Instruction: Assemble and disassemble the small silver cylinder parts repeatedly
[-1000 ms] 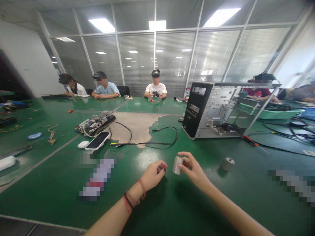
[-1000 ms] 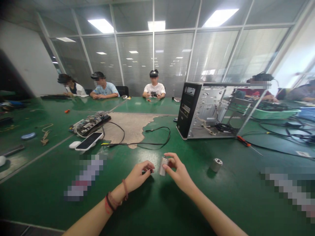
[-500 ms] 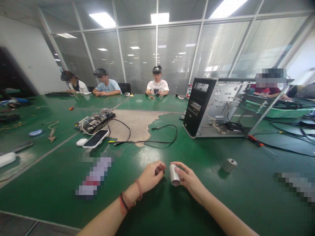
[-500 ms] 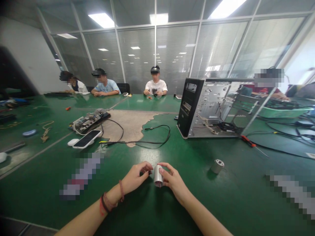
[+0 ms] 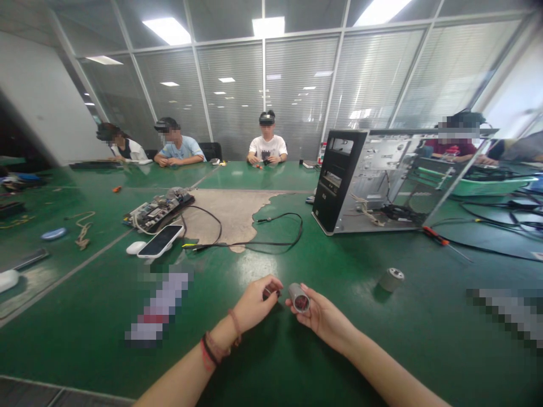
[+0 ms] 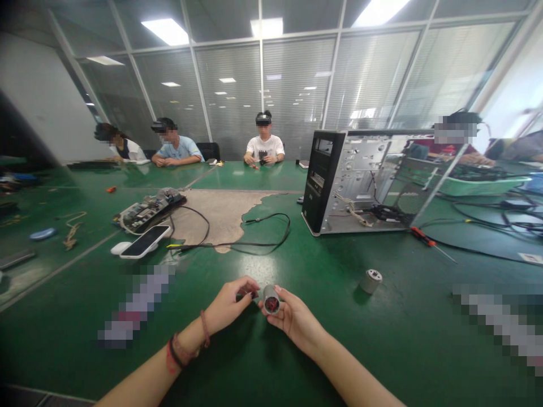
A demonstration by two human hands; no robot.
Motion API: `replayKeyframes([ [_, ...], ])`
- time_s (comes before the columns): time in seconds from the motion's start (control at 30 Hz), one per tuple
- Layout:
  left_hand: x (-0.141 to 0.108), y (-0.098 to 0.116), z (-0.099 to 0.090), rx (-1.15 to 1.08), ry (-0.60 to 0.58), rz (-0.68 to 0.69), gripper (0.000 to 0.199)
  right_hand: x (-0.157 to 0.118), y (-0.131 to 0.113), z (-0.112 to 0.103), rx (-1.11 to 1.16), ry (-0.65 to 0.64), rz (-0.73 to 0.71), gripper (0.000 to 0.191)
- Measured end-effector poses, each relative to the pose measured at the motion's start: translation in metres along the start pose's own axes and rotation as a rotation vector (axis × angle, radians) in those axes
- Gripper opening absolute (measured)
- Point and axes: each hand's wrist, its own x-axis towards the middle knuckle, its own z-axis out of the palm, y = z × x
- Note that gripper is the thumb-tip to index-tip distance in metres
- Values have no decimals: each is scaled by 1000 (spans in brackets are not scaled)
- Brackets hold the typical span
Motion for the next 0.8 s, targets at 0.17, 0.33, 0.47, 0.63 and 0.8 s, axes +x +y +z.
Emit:
replayKeyframes([
  [0.17,0,0,0,6,4,12,18,1,0,-1,26,3,15,26],
  [0.33,0,0,0,11,1,16,19,-1,-1,2,18,23,30,23],
  [0.47,0,0,0,13,-8,13,18,-2,-4,4,46,16,45,23],
  [0.63,2,1,0,8,-22,18,18,-1,-6,5,112,21,49,23],
  [0.8,2,1,1,-22,-32,6,18,1,-6,3,173,-9,33,26],
])
